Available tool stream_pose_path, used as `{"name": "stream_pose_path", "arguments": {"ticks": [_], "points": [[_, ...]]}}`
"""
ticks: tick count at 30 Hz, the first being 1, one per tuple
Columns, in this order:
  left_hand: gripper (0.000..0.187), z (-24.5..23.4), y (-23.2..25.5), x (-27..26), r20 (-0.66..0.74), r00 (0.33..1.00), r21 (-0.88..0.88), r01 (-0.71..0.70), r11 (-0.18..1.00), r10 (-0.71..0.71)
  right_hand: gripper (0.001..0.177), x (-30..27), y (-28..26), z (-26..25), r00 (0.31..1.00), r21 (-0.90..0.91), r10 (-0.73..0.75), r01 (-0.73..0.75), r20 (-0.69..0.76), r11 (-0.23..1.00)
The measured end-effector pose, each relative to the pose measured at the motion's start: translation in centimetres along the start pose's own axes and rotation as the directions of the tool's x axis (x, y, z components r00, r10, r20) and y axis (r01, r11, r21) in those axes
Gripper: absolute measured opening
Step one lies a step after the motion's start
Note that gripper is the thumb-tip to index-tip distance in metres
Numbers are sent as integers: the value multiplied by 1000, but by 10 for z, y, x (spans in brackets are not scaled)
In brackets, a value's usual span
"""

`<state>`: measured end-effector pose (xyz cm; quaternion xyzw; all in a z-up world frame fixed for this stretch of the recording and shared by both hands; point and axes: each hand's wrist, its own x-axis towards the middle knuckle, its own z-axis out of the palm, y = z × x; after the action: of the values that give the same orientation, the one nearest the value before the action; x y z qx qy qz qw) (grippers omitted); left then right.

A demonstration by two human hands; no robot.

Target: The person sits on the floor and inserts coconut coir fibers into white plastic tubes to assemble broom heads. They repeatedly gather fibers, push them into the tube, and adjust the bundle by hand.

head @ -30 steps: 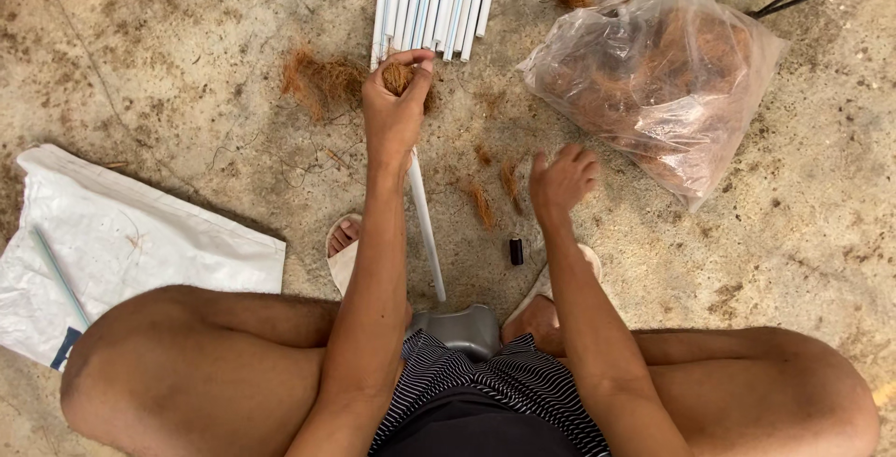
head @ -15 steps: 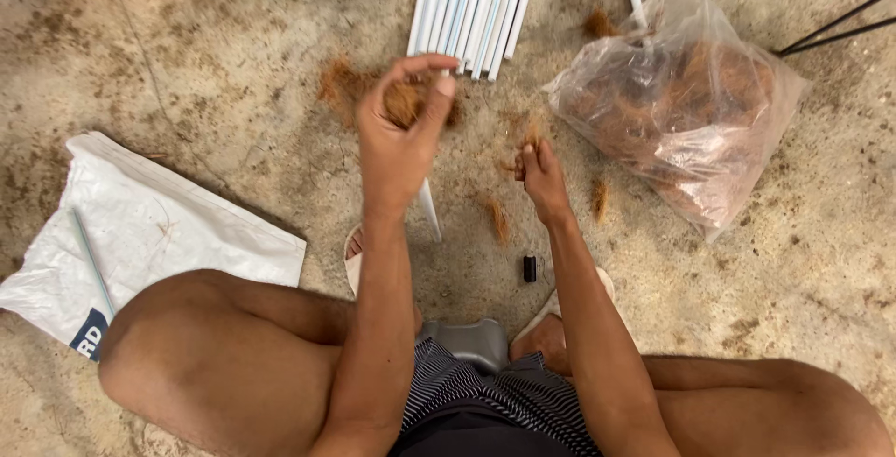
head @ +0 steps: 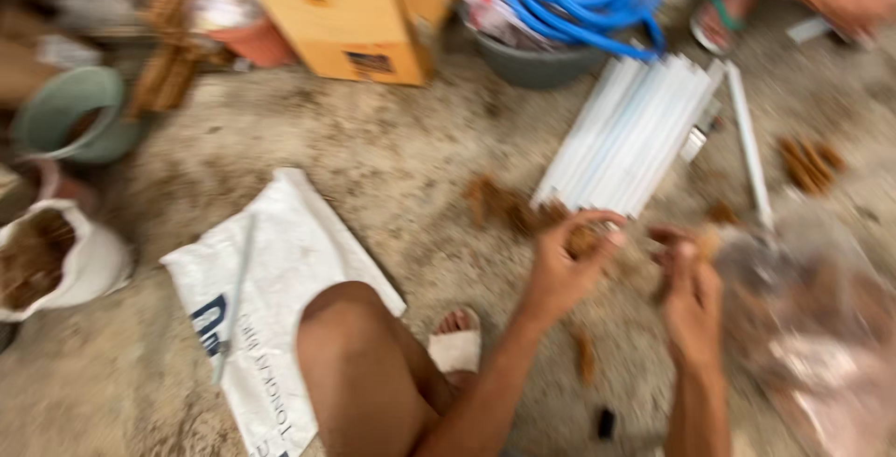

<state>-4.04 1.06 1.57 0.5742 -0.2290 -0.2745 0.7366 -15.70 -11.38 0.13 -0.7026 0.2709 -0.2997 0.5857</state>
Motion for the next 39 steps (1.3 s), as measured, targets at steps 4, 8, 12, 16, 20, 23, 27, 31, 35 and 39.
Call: {"name": "stream_pose_path", "arguments": {"ticks": [4,8,12,16,20,23,27,31,35,39], "points": [[33,3,-23,11,105,897,152,-441,884,430,54,2,-18,-8,998,170,39,-47,48,984],[52,18,-36,11,203,931,129,-333,934,304,54,5,-36,-8,995,272,33,-56,90,961],[42,32,-26,1,203,913,152,-387,910,355,51,-1,-45,-3,998,156,-26,17,60,988],[27,26,-22,2,141,990,-74,22,997,-12,45,-9,-49,-8,995,-36,25,-22,99,999],[28,15,-20,5,-40,998,237,-45,970,56,48,-9,-61,-11,989,142,11,-33,150,989],[29,2,-15,8,-10,999,260,-48,965,52,50,-8,-67,-23,994,141,33,-47,103,989],[31,-6,-4,18,-64,986,257,-135,957,156,49,-3,-62,-48,999,174,-35,32,14,984],[38,-4,5,17,34,970,171,-244,955,241,45,-1,-50,-58,996,118,41,-31,-78,993],[62,10,7,11,127,982,151,-161,975,143,46,-5,-49,-59,985,-181,-172,172,17,968],[56,19,0,7,206,975,74,-105,992,88,40,-5,-46,-46,997,16,-2,0,82,1000]]}}
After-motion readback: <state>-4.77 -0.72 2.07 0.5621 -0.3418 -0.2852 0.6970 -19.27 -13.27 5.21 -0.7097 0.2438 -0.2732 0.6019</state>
